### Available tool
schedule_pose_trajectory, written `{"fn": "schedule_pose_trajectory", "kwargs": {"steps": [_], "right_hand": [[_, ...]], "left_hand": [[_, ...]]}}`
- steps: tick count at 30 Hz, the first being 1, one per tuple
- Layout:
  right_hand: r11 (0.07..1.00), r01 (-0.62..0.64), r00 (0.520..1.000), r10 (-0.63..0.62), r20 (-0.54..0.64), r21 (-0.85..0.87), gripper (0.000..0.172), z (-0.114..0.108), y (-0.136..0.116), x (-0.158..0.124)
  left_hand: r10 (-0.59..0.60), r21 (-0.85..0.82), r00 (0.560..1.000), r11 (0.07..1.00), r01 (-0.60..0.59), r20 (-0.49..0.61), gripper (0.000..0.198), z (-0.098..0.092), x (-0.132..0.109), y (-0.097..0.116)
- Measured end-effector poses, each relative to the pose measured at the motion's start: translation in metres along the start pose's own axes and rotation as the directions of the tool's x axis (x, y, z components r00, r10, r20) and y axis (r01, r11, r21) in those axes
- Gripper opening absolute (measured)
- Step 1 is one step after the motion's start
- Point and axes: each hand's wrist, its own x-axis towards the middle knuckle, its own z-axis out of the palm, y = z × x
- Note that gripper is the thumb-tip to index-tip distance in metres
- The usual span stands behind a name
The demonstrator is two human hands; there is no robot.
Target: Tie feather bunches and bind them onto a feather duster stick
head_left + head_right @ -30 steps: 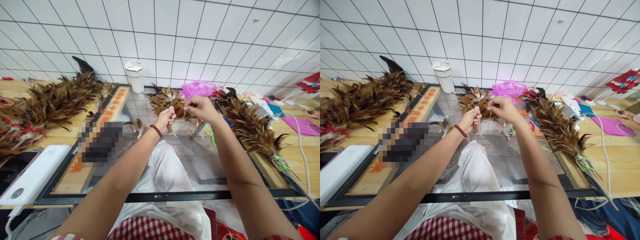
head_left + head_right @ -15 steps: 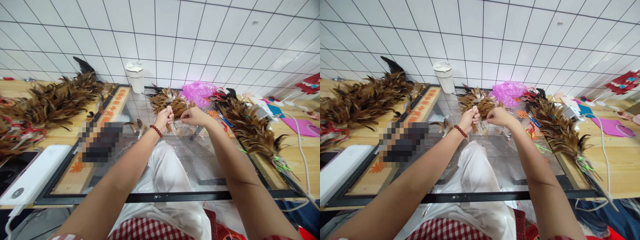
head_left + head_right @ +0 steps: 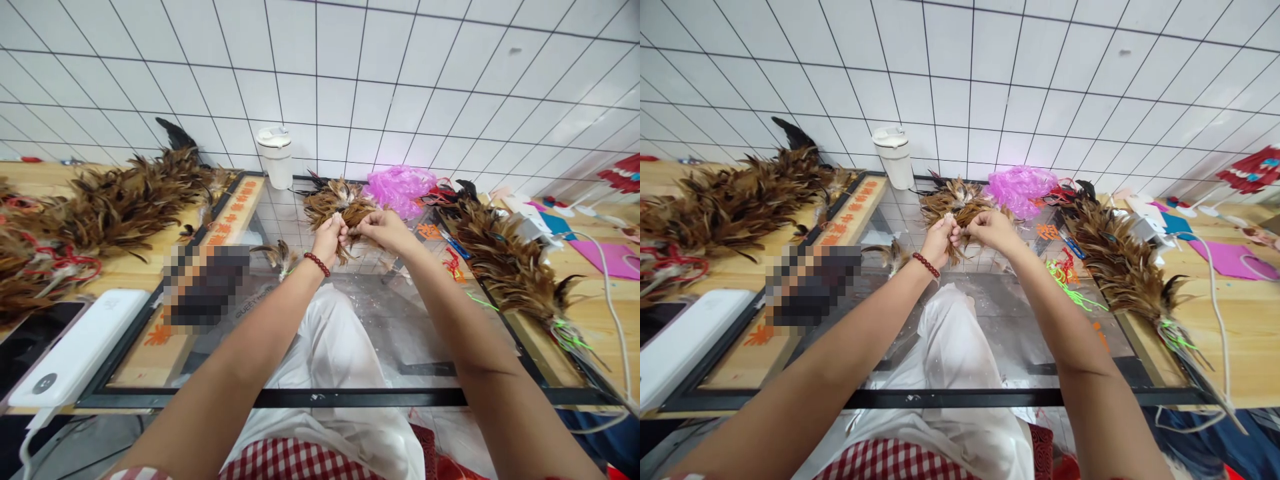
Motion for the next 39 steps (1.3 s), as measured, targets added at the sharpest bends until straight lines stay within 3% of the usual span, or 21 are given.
{"fn": "schedule_pose_trajectory", "kwargs": {"steps": [3, 6, 9, 13, 15, 18, 23, 26, 28, 30, 32, 35, 39], "right_hand": [[0.987, 0.137, 0.945, -0.156, -0.289, -0.085, 0.021, 0.014, -0.001, -0.003], [0.898, 0.263, 0.829, -0.397, -0.393, -0.352, 0.025, 0.025, -0.002, -0.009], [0.720, 0.313, 0.763, -0.579, -0.287, -0.620, 0.032, 0.029, 0.000, -0.013], [0.510, 0.382, 0.748, -0.660, -0.065, -0.771, 0.039, 0.031, 0.005, -0.012], [0.483, 0.396, 0.757, -0.653, -0.020, -0.781, 0.040, 0.032, 0.006, -0.013], [0.530, 0.365, 0.795, -0.605, -0.040, -0.765, 0.040, 0.036, 0.004, -0.014], [0.753, 0.286, 0.902, -0.420, -0.098, -0.593, 0.030, 0.037, -0.005, -0.014], [0.884, 0.256, 0.956, -0.293, -0.035, -0.391, 0.021, 0.015, -0.007, -0.010], [0.908, 0.222, 0.970, -0.243, -0.015, -0.354, 0.019, -0.007, -0.005, -0.007], [0.880, 0.214, 0.975, -0.216, 0.045, -0.424, 0.017, -0.028, -0.001, -0.005], [0.818, 0.269, 0.960, -0.187, 0.207, -0.508, 0.016, -0.037, 0.004, -0.005], [0.726, 0.382, 0.908, -0.180, 0.379, -0.572, 0.025, -0.028, 0.010, -0.005], [0.597, 0.397, 0.913, -0.180, 0.366, -0.697, 0.024, -0.008, 0.014, -0.004]], "left_hand": [[-0.013, -0.034, 1.000, 0.999, 0.013, -0.014, 0.030, 0.000, 0.000, 0.000], [-0.023, -0.058, 1.000, 0.998, 0.024, 0.016, 0.030, 0.000, 0.001, -0.001], [-0.023, -0.078, 0.998, 0.997, 0.027, 0.056, 0.031, 0.001, 0.001, -0.003], [-0.029, -0.122, 0.999, 0.992, 0.032, 0.023, 0.033, 0.004, 0.000, -0.005], [-0.033, -0.138, 0.999, 0.990, 0.032, -0.005, 0.032, 0.006, 0.000, -0.005], [-0.043, -0.136, 0.999, 0.990, 0.042, -0.002, 0.028, 0.006, 0.000, -0.004], [-0.027, -0.191, 0.999, 0.981, 0.031, 0.021, 0.024, 0.003, 0.001, -0.002], [-0.035, -0.212, 0.999, 0.977, 0.037, 0.012, 0.026, 0.003, 0.001, 0.001], [-0.065, -0.210, 0.998, 0.975, 0.069, 0.027, 0.027, 0.002, -0.001, 0.003], [-0.102, -0.215, 0.993, 0.970, 0.112, 0.056, 0.027, 0.001, -0.002, 0.004], [-0.126, -0.223, 0.989, 0.965, 0.141, 0.080, 0.028, -0.001, -0.002, 0.005], [-0.136, -0.217, 0.986, 0.964, 0.154, 0.095, 0.028, -0.002, -0.002, 0.006], [-0.139, -0.198, 0.985, 0.968, 0.157, 0.103, 0.027, -0.003, -0.002, 0.007]]}}
